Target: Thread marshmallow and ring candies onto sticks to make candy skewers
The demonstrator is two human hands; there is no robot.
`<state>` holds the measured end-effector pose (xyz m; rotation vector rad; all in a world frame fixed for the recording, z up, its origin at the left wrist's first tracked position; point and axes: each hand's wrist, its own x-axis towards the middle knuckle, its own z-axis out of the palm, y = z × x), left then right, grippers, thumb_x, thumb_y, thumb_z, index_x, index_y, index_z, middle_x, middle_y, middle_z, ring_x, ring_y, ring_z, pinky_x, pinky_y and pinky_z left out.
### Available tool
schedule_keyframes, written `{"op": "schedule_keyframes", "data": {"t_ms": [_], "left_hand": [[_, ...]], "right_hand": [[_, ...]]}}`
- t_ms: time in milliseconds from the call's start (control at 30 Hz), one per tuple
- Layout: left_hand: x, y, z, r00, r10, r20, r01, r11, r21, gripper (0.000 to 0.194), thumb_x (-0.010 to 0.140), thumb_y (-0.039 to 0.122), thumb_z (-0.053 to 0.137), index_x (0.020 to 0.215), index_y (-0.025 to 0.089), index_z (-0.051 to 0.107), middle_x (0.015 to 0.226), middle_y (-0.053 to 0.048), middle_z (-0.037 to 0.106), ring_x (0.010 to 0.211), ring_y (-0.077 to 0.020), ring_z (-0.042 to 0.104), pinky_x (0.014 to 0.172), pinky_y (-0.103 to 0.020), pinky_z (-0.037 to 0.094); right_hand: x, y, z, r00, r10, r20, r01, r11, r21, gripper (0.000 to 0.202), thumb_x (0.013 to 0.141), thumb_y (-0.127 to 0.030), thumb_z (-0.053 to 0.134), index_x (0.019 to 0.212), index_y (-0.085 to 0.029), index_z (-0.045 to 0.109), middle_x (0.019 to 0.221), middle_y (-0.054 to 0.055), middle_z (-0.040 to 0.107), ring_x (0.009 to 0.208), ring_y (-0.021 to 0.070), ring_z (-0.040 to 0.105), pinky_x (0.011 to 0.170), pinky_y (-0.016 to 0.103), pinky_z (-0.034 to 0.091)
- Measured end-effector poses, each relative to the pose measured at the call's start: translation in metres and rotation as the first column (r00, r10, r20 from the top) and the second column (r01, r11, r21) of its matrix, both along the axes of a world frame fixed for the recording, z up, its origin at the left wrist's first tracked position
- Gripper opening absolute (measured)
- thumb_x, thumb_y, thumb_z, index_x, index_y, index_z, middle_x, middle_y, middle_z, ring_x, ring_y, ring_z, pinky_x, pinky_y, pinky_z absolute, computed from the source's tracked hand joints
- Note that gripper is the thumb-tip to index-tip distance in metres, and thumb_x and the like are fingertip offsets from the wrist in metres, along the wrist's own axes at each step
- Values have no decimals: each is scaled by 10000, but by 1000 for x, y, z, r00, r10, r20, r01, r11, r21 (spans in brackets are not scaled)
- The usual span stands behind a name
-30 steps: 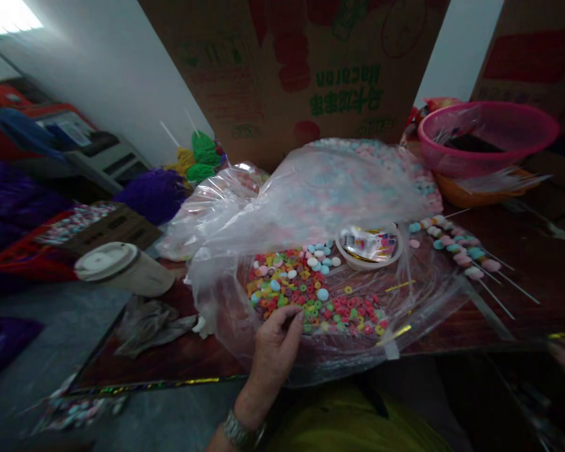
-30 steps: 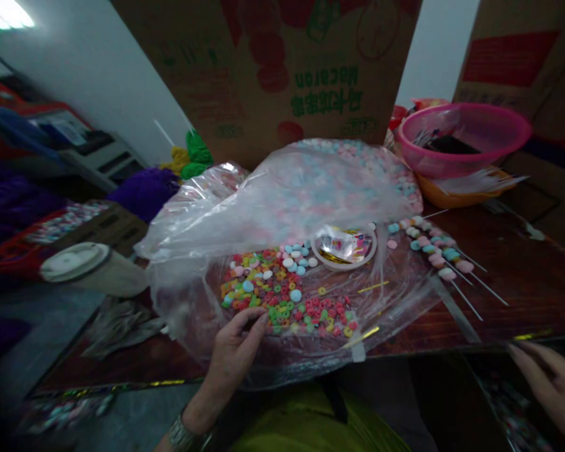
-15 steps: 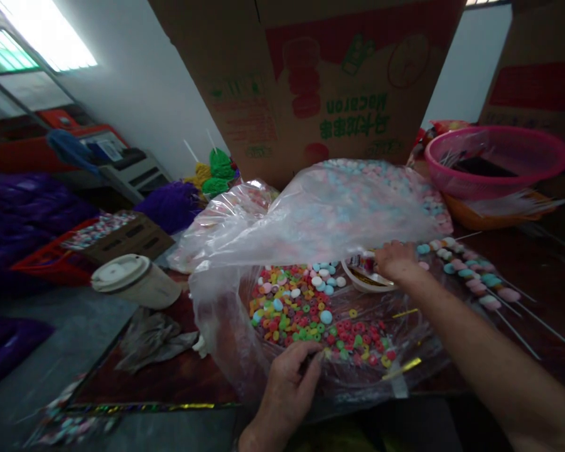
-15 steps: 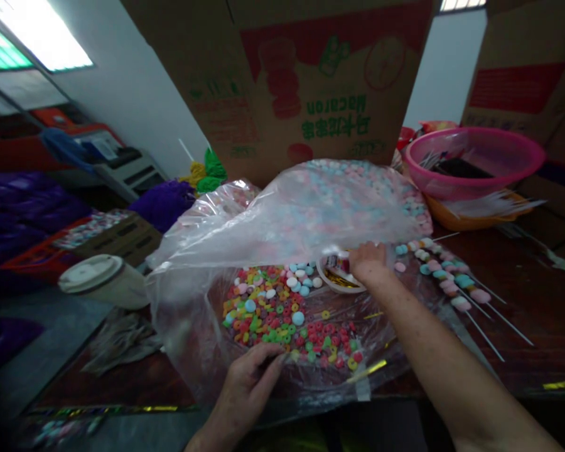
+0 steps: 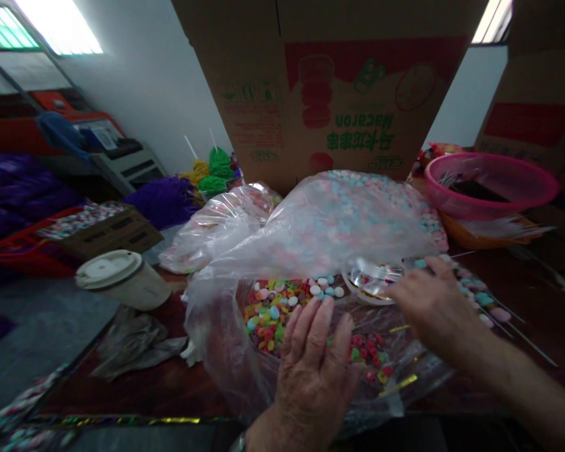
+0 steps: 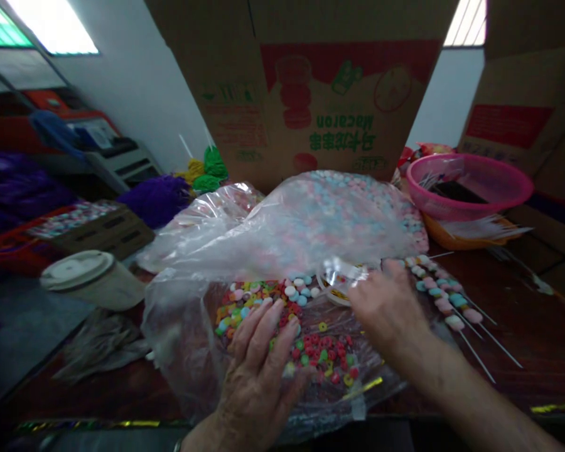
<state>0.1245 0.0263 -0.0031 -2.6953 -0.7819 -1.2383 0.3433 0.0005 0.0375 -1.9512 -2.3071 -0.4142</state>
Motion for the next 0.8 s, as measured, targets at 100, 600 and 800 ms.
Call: {"op": "schedule_keyframes", "data": {"t_ms": [100, 600, 800], "left_hand": [[11, -4, 5, 983, -163, -81, 146, 972, -183, 119, 826, 220, 529, 868, 154, 618, 871, -71, 642, 870, -231, 581, 955, -485, 360], [8, 4, -8, 971, -200, 127, 186, 311, -932, 137, 737, 231, 596, 651, 167, 512, 592, 34, 512, 564, -111, 456, 515, -180, 363], [2, -15, -14, 962, -271, 22, 151, 466, -872, 133, 800, 251, 571, 698, 168, 596, 633, 13, 588, 581, -124, 521, 523, -189, 364]], "right_hand": [[-38, -33, -11, 906, 307, -291, -286, 951, 116, 212, 815, -81, 426, 672, -175, 552, 617, 11, 553, 647, 168, 475, 932, 458, 233], [-63, -51, -64, 376, -74, -923, 14, 997, -75, 324, 898, -316, 438, 604, -193, 380, 618, -25, 433, 618, 129, 437, 574, 238, 330], [-59, -74, -78, 373, -72, -925, -96, 989, -115, 238, 890, -390, 468, 767, -217, 577, 755, 11, 586, 720, 171, 556, 636, 251, 459]]}}
